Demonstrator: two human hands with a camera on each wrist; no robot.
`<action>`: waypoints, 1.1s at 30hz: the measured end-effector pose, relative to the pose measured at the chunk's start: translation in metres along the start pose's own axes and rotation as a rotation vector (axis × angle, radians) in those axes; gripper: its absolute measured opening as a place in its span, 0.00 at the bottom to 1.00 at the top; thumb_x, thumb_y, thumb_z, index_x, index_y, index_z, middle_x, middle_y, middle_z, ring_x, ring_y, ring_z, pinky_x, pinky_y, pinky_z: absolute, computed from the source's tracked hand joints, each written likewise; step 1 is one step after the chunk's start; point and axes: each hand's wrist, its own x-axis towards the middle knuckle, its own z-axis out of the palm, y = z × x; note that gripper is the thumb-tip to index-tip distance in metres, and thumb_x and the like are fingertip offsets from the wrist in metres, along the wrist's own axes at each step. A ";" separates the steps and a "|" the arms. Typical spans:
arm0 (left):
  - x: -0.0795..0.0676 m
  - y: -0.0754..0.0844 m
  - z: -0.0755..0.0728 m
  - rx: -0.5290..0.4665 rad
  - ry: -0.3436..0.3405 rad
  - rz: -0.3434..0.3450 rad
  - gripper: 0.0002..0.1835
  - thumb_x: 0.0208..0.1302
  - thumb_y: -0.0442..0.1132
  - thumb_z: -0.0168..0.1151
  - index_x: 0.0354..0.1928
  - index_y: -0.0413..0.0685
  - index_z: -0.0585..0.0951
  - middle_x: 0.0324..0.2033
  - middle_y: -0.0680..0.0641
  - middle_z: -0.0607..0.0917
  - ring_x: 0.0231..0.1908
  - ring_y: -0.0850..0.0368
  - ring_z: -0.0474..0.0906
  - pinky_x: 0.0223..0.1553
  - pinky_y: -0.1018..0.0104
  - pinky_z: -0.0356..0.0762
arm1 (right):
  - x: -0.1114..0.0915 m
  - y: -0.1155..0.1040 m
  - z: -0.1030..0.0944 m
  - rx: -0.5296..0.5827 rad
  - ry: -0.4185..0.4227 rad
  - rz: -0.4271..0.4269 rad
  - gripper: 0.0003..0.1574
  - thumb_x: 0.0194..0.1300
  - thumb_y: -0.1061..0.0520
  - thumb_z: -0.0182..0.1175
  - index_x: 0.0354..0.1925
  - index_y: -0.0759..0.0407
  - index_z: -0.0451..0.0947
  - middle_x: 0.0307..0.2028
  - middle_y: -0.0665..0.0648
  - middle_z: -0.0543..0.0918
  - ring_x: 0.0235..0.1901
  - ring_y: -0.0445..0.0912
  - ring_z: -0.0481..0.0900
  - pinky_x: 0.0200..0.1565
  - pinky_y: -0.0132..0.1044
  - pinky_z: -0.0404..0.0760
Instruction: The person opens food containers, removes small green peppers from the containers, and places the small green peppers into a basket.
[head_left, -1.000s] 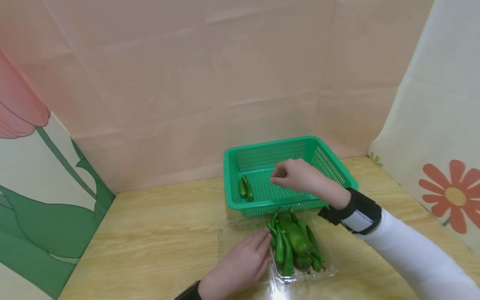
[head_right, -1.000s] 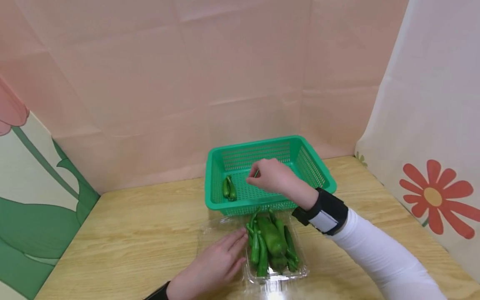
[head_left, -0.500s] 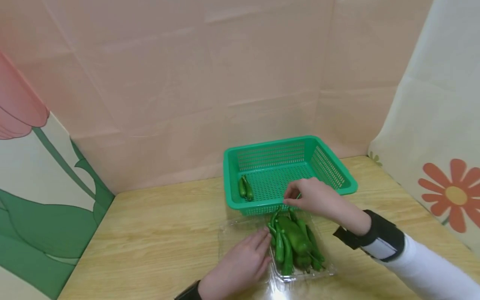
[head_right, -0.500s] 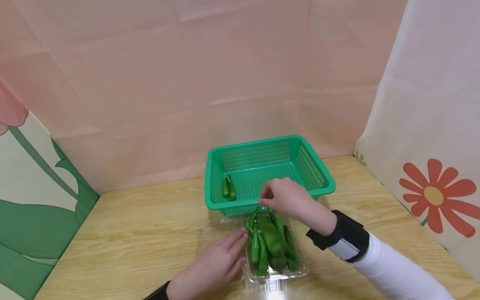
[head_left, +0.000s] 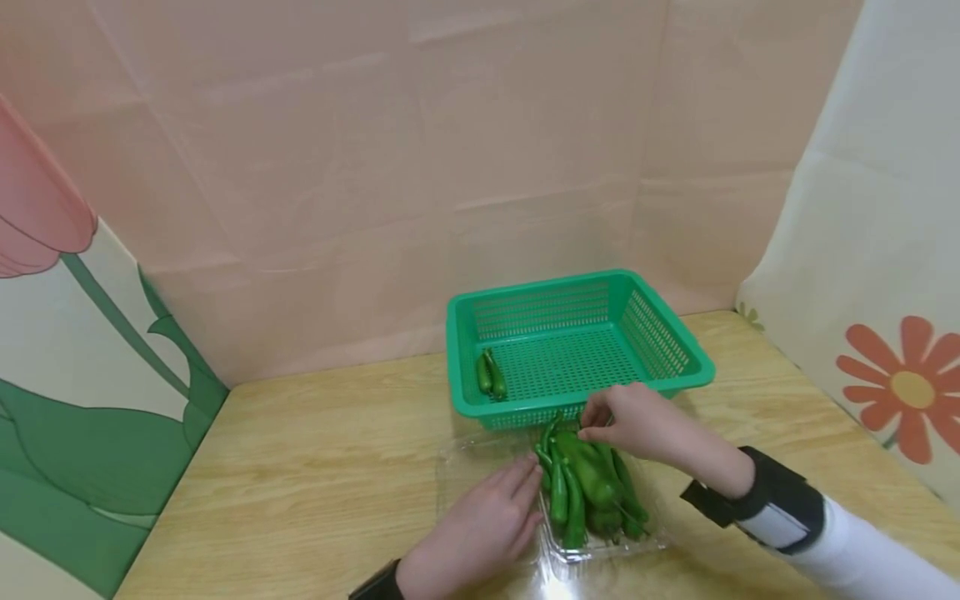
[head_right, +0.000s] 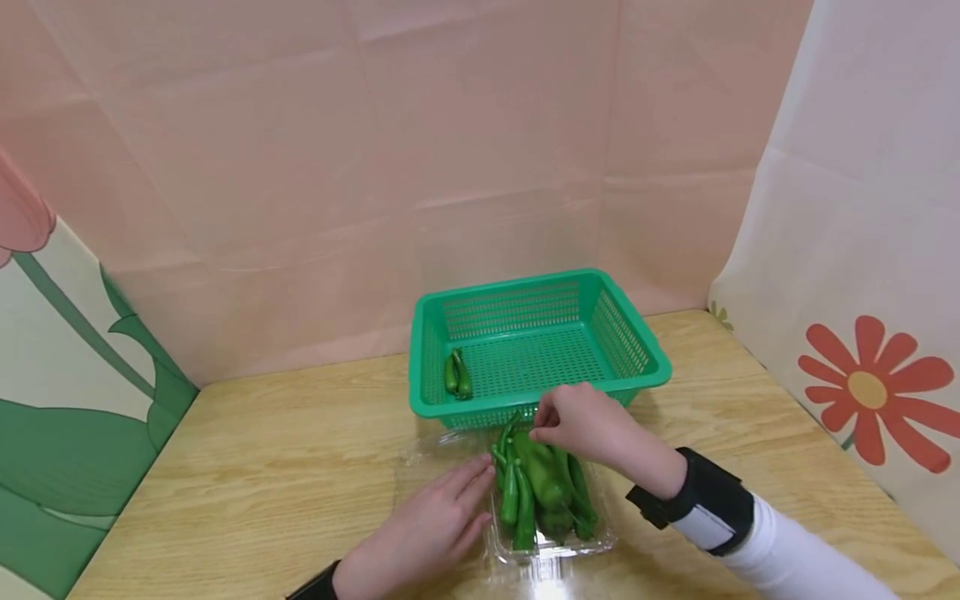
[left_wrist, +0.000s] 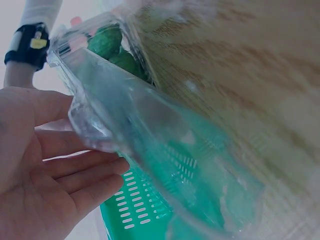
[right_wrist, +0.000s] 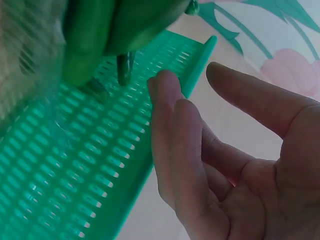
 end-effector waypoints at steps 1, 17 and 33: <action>0.000 0.000 0.000 0.002 -0.001 0.000 0.29 0.70 0.51 0.48 0.63 0.36 0.69 0.63 0.38 0.71 0.63 0.49 0.70 0.66 0.61 0.68 | -0.001 0.001 0.001 0.004 -0.006 0.001 0.07 0.58 0.51 0.66 0.32 0.52 0.82 0.27 0.46 0.83 0.28 0.37 0.79 0.28 0.31 0.81; 0.000 0.001 -0.002 0.006 -0.027 -0.007 0.29 0.71 0.51 0.46 0.64 0.37 0.69 0.64 0.38 0.70 0.64 0.49 0.69 0.66 0.60 0.68 | -0.009 0.011 0.014 0.018 -0.056 -0.016 0.21 0.55 0.44 0.67 0.37 0.60 0.83 0.30 0.50 0.85 0.29 0.40 0.81 0.31 0.33 0.84; 0.000 0.002 -0.002 -0.005 -0.040 -0.027 0.29 0.71 0.52 0.46 0.64 0.38 0.69 0.64 0.38 0.70 0.64 0.49 0.68 0.66 0.60 0.67 | -0.006 0.010 0.023 0.018 -0.084 0.022 0.26 0.56 0.43 0.66 0.40 0.65 0.82 0.19 0.47 0.77 0.19 0.37 0.71 0.22 0.29 0.75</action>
